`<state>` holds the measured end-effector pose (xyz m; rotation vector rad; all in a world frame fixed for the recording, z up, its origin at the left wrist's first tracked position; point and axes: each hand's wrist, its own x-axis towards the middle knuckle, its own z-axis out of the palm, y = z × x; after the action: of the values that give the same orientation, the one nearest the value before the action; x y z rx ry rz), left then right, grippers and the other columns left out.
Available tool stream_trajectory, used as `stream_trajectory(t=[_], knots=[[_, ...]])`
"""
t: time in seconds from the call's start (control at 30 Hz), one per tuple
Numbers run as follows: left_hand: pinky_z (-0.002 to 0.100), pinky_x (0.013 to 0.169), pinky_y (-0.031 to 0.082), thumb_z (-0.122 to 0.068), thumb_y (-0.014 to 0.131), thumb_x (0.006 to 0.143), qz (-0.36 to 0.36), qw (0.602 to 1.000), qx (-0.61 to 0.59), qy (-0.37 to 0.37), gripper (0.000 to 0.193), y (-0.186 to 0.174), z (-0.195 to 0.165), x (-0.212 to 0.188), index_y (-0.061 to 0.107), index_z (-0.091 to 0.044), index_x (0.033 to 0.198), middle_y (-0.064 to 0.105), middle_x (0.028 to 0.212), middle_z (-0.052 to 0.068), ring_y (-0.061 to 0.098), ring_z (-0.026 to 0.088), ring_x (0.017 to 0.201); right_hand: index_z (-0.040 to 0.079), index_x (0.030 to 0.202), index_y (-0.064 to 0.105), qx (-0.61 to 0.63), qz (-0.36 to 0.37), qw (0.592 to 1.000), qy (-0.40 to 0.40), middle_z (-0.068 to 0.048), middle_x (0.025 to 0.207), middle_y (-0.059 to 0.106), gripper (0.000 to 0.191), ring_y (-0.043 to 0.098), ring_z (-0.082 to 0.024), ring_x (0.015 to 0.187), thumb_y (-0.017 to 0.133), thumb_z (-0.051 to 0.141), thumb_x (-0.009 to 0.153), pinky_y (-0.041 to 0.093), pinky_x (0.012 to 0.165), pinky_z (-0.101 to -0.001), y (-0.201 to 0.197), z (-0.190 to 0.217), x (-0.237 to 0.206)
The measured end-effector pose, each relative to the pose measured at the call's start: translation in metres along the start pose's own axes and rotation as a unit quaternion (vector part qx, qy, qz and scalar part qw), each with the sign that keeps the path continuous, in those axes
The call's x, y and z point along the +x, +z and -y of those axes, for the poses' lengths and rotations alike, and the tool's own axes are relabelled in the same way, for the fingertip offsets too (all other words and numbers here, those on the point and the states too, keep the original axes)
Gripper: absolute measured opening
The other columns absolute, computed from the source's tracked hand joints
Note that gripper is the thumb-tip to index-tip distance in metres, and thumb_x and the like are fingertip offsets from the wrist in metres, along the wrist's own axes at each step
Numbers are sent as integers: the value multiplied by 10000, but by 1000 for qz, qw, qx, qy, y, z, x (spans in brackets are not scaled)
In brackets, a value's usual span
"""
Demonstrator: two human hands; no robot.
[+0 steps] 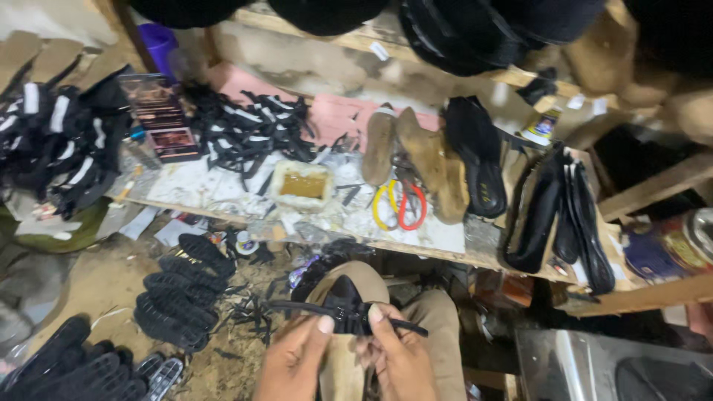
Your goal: The person trims excess material from the edge of a black shoe upper with a knife, then attaches and presses a small black decorative bow onto the toe of the shoe. They then handle tan shoe soles, trim and fit them, and place finished shoes on the shelf.
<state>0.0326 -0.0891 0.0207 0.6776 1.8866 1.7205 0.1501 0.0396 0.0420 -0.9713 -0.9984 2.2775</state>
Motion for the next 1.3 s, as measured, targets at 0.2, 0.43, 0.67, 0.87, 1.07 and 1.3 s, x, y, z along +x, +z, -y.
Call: stream_trajectory(t=[0.2, 0.43, 0.67, 0.87, 1.07, 1.3], knots=[[329, 597, 326, -294, 663, 1020, -25, 959, -148, -241, 370, -10, 18, 7, 830, 27, 1099, 665, 774, 92, 451, 172, 669, -7, 1061, 745, -192, -14, 981, 7, -57, 634, 629, 295, 536, -105, 497, 763, 214, 867, 383, 427, -251, -18, 6, 16], [249, 638, 506, -261, 770, 857, -83, 989, 0, -125, 272, 0, 15, 16, 774, 10, 887, 731, 710, 18, 602, 72, 676, -8, 931, 752, -261, -83, 957, -93, -9, 695, 626, 238, 536, -80, 630, 790, 220, 875, 421, 571, -242, -21, 3, 18], [243, 677, 497, -259, 738, 901, -27, 988, -97, -113, 262, -5, 18, 19, 733, 2, 888, 734, 749, 8, 606, 55, 714, -12, 942, 722, -191, -72, 976, -79, -33, 779, 676, 222, 596, -114, 735, 777, 199, 900, 473, 682, -272, -18, 0, 14], [327, 527, 300, -189, 776, 930, -48, 955, -159, -244, 269, -11, 17, 6, 785, 67, 1011, 669, 765, 119, 422, 149, 602, 53, 1026, 602, 22, 1, 999, -31, -72, 914, 712, 151, 701, -179, 823, 701, 105, 925, 580, 773, -380, -25, -3, 1], [368, 723, 612, -129, 761, 845, -65, 901, -327, -277, 164, -12, 26, 7, 740, 18, 913, 783, 851, 123, 742, 194, 772, 86, 1024, 645, 95, 3, 996, 2, -50, 874, 710, 113, 692, -151, 762, 655, 168, 947, 602, 748, -370, -37, -16, 8], [388, 726, 624, -101, 743, 867, -33, 898, -363, -247, 142, -8, 44, 6, 728, 33, 911, 789, 875, 164, 752, 226, 787, 49, 999, 647, 142, 66, 987, 30, -63, 913, 737, 81, 724, -166, 815, 637, 125, 973, 604, 778, -353, -43, -24, 9]])
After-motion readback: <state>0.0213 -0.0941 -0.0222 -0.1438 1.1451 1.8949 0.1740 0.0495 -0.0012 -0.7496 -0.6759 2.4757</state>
